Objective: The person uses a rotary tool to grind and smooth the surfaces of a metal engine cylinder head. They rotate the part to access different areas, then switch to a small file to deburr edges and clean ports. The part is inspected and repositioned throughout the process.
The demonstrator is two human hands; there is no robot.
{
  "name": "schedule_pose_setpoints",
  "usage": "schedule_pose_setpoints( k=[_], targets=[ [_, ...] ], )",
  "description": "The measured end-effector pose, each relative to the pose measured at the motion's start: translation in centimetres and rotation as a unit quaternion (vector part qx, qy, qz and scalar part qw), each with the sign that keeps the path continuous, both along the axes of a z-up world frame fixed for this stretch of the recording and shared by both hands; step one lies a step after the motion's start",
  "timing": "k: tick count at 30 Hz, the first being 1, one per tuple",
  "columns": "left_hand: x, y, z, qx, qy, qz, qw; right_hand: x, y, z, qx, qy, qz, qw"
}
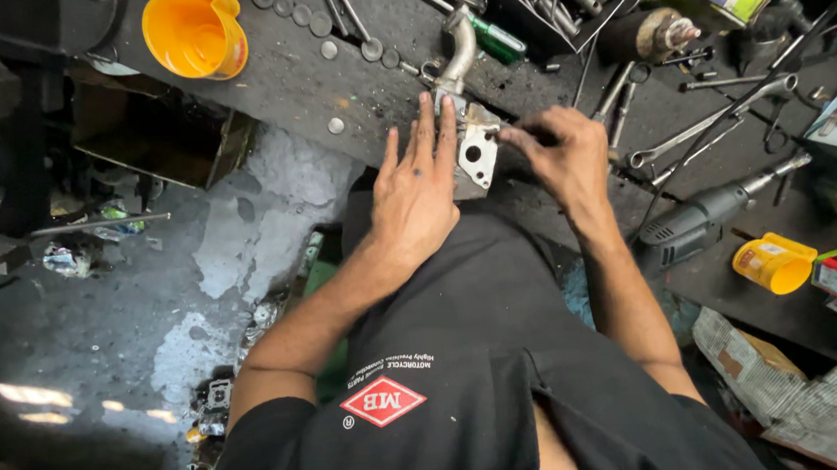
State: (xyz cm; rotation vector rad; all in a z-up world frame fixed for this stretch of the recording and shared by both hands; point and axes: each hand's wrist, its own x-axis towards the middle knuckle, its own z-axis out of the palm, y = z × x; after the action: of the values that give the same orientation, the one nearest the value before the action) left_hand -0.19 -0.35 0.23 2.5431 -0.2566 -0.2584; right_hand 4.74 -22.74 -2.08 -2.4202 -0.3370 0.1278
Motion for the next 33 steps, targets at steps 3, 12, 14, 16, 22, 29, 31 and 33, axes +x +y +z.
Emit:
schedule_pose_setpoints(
  k=[3,12,14,16,22,29,31,33],
  targets=[
    [0.1,-0.2,0.3,0.047,-0.004,-0.007,0.999,0.2,-0.1,0.1,0.018,0.017,0.009,1.000],
    [0.1,-0.7,0.5,0.092,-0.006,-0.003,0.996,1.2,-0.4,0.4,-0.005,0.067,-0.008,0.998],
    [0.5,-0.8,0.6,0.086,0.002,0.001,0.996,1.5,-0.9,0.9,-0.017,0.055,-0.009,0.998],
    [0.2,-1.0,0.6,0.078,0.013,0.004,0.997,0.9,-1.5,1.3,-0.017,0.062,0.001,0.998],
    [0.2,-0.7,0.6,0.048,0.029,0.002,0.998,-1.1,-1.3,0.9,0.002,0.138,-0.041,0.990],
    [0.5,-0.3,1.1,0.026,0.038,-0.009,0.999,-1.4,-1.7,1.5,0.066,0.127,-0.002,0.990],
    [0.6,-0.2,1.2,0.019,0.041,-0.013,0.999,-1.2,-1.5,1.8,0.046,0.138,0.002,0.989],
    [0.7,-0.1,1.3,0.019,0.036,-0.015,0.999,-1.3,-0.9,2.0,0.008,0.171,-0.009,0.985]
  ],
)
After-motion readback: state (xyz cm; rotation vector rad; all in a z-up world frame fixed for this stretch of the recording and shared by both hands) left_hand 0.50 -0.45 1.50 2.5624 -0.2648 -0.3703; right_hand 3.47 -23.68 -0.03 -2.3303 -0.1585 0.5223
